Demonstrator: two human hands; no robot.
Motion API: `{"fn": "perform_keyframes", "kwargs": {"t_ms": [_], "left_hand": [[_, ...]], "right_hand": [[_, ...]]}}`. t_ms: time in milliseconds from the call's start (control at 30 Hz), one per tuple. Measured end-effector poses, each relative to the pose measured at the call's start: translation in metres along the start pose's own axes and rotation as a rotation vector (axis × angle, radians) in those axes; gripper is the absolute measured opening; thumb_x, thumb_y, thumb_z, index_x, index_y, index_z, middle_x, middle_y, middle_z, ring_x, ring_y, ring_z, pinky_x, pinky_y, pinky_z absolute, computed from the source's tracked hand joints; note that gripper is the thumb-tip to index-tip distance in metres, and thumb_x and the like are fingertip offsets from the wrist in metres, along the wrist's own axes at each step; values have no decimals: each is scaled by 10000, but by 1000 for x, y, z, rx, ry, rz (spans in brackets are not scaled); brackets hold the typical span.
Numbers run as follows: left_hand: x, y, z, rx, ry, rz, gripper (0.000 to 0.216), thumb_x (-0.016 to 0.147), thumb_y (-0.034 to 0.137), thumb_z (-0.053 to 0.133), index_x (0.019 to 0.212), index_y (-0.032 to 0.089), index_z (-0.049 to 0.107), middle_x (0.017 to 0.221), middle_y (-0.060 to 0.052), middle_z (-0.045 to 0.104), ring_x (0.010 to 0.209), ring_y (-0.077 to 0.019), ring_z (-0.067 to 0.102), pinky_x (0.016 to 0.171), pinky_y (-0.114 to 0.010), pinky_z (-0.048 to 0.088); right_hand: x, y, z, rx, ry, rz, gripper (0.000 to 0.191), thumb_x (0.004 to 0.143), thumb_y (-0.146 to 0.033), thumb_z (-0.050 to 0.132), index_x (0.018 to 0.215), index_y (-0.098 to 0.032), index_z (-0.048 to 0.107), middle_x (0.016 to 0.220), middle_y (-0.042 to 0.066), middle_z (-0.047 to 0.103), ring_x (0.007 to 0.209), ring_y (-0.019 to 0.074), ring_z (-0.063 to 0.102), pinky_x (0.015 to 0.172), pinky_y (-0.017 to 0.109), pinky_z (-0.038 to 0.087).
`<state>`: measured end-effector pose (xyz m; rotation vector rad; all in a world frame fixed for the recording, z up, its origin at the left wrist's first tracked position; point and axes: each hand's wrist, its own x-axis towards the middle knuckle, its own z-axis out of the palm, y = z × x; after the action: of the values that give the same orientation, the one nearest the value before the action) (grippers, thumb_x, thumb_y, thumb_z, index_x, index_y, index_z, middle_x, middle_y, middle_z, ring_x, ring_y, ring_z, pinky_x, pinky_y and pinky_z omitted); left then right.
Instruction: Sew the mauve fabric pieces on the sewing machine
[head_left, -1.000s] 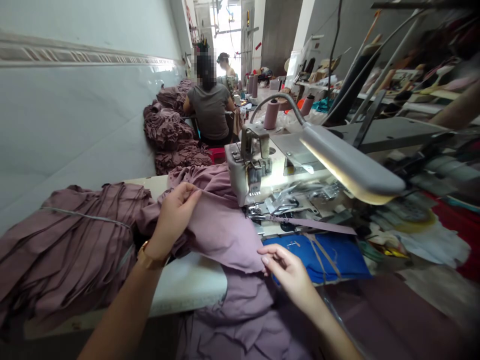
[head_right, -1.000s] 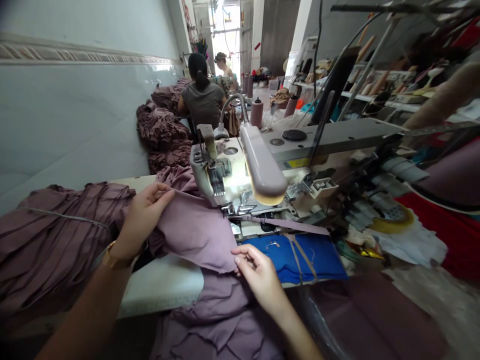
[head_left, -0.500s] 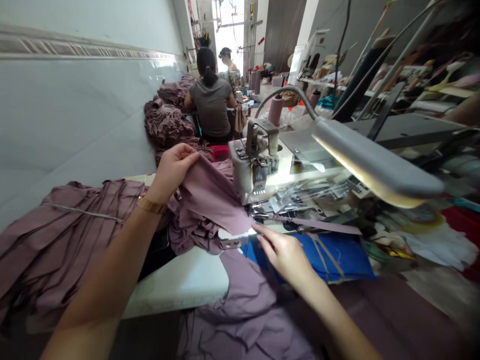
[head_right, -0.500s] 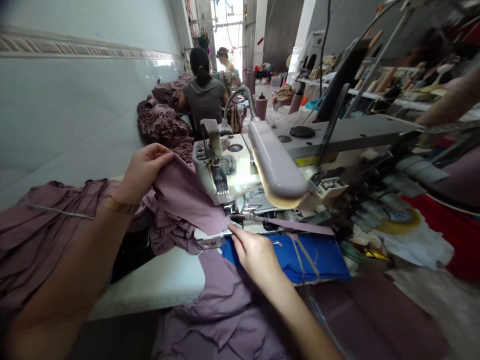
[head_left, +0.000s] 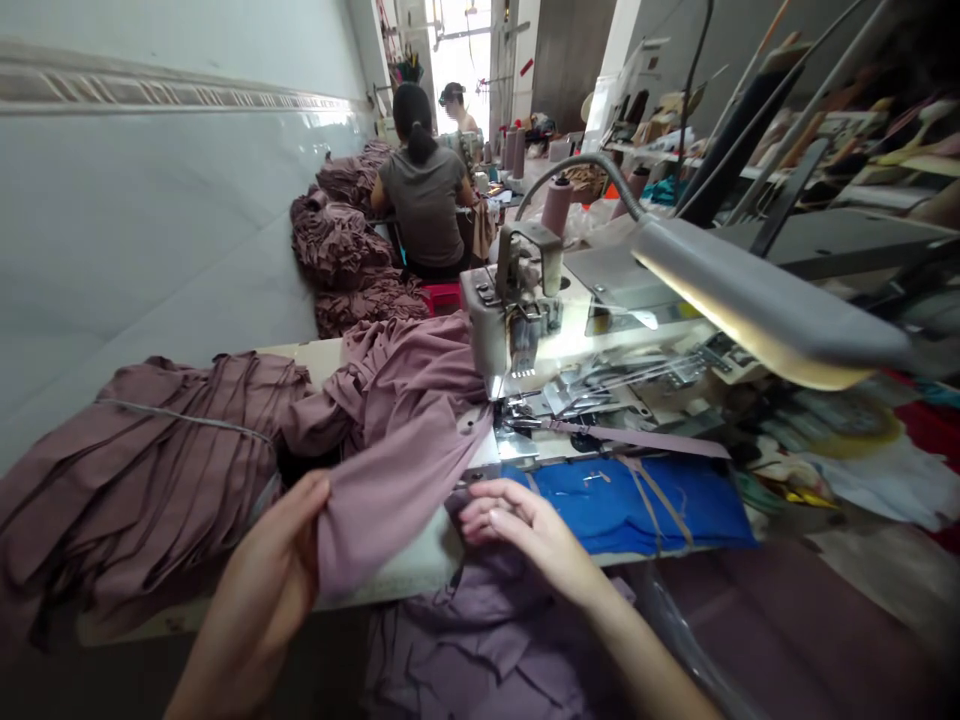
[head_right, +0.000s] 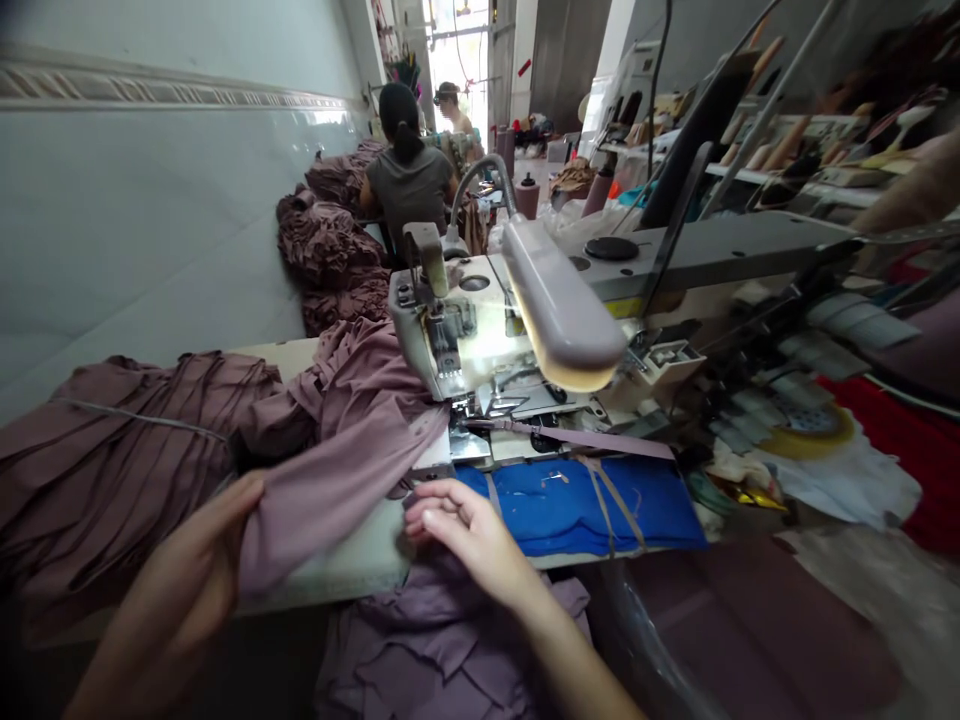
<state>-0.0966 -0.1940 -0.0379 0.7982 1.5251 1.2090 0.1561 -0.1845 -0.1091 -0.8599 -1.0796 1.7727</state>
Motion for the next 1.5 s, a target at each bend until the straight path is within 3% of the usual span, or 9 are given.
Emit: {"fn": "perform_keyframes", "kwargs": {"t_ms": [100, 233, 300, 400, 467, 733, 1133, 1367, 1500], "left_hand": [[-34, -14, -7, 140, 65, 27, 296, 795, 477, 603, 981, 247, 578, 841, -26, 658, 798, -243, 648, 635, -334, 538], [-20, -9, 15, 669, 250, 675, 224, 852, 335, 587, 1046, 236, 532, 978, -61, 640, 921, -242, 633, 804, -378, 535], [-3, -4, 41, 879, -37, 1046, 205, 894, 217, 519, 1095, 214, 560, 1054, -85, 648, 1023, -227, 613, 942, -394, 497], [21, -5, 84, 1031, -602, 1368, 257, 932, 132, 418, 1096, 173, 611, 1088, -98, 675, 1078, -208, 600, 1086, -423, 406], [34, -11, 105, 1090, -691, 1439, 271, 952, 170, 410, 1123, 139, 619, 1126, -118, 672, 1099, -228, 589, 1099, -455, 386], [53, -23, 117, 1102, -636, 1364, 343, 965, 202, 406, 1261, 125, 561, 1243, -132, 627, 1098, -265, 547, 954, -440, 451], [58, -23, 117, 1048, -553, 1250, 346, 922, 163, 438, 1235, 169, 585, 1229, -131, 609, 1110, -280, 526, 946, -464, 429], [77, -19, 117, 947, -535, 1196, 321, 924, 172, 441, 1217, 170, 571, 1259, -116, 592, 1188, -259, 505, 1043, -456, 398], [78, -17, 101, 900, -317, 1018, 404, 922, 321, 508, 1294, 165, 480, 1306, -151, 535, 1243, -273, 478, 1053, -461, 387]], "right_hand": [[6, 17, 23, 316, -17, -9, 365, 808, -477, 689, 1027, -187, 665, 992, 102, 736, 940, 257, 691, 896, 415, 522], [13, 31, 43, 289, 65, -25, 333, 775, -437, 720, 1011, -204, 685, 1018, 86, 744, 1030, 291, 662, 892, 411, 523], [10, 35, 43, 272, 100, -41, 327, 772, -403, 734, 1020, -196, 684, 1029, 81, 746, 1045, 291, 658, 919, 408, 507], [-6, 31, 28, 276, 130, -48, 289, 803, -354, 723, 1041, -201, 664, 1042, 72, 746, 1020, 274, 668, 919, 400, 501], [-21, 20, 10, 257, 135, -23, 305, 801, -336, 731, 1064, -211, 639, 1040, 70, 744, 997, 269, 675, 893, 400, 509], [-36, -12, -36, 99, 142, 88, 379, 799, -395, 719, 1089, -247, 525, 900, 23, 697, 793, 215, 674, 750, 338, 507], [-23, 4, -39, -245, 216, -27, 280, 817, -449, 680, 780, -197, 566, 671, -54, 436, 611, 124, 425, 576, 234, 370], [-13, 6, -40, -206, 211, -55, 234, 824, -404, 690, 808, -192, 592, 687, -50, 502, 639, 131, 487, 622, 234, 392], [-10, 2, -32, -60, 174, -37, 213, 803, -379, 724, 802, -191, 625, 689, -39, 592, 650, 138, 560, 649, 236, 430]]}}
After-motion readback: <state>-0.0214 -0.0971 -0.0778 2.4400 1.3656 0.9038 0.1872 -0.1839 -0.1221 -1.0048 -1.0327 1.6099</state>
